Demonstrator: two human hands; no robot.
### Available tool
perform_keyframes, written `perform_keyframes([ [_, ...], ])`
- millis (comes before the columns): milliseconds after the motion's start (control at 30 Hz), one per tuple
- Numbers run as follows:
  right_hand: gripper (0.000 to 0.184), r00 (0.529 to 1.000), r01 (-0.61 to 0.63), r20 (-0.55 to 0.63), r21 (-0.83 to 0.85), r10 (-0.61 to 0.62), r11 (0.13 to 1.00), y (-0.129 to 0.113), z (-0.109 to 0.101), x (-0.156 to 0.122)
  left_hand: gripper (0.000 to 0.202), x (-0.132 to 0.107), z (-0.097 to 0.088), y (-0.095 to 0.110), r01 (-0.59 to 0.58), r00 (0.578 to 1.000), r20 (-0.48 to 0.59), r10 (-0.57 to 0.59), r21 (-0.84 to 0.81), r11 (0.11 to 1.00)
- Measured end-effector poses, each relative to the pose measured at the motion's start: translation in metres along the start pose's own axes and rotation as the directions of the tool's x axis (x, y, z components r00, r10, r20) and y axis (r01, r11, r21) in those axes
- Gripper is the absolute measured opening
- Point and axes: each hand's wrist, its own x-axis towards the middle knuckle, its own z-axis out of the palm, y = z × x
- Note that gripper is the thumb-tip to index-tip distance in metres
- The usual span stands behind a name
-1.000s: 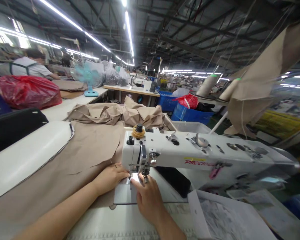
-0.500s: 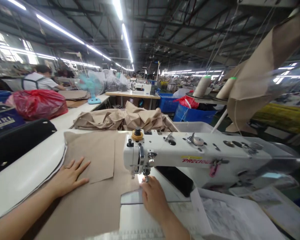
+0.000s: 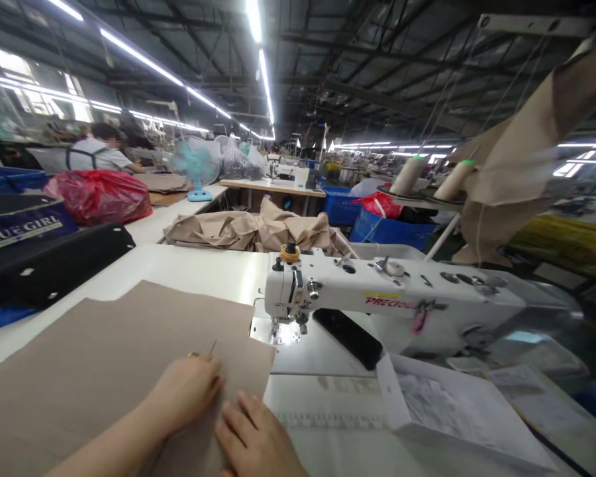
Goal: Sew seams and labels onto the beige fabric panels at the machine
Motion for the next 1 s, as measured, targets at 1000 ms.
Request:
perform_keyframes([
  [1000,0.024,0.533,-0.672,0.213,0.695,0.819,0.257,0.035,-0.027,0.036,0.015,0.070,-0.026,0.026,-0.159,0.968,0.067,0.240,-0.573,0.804],
])
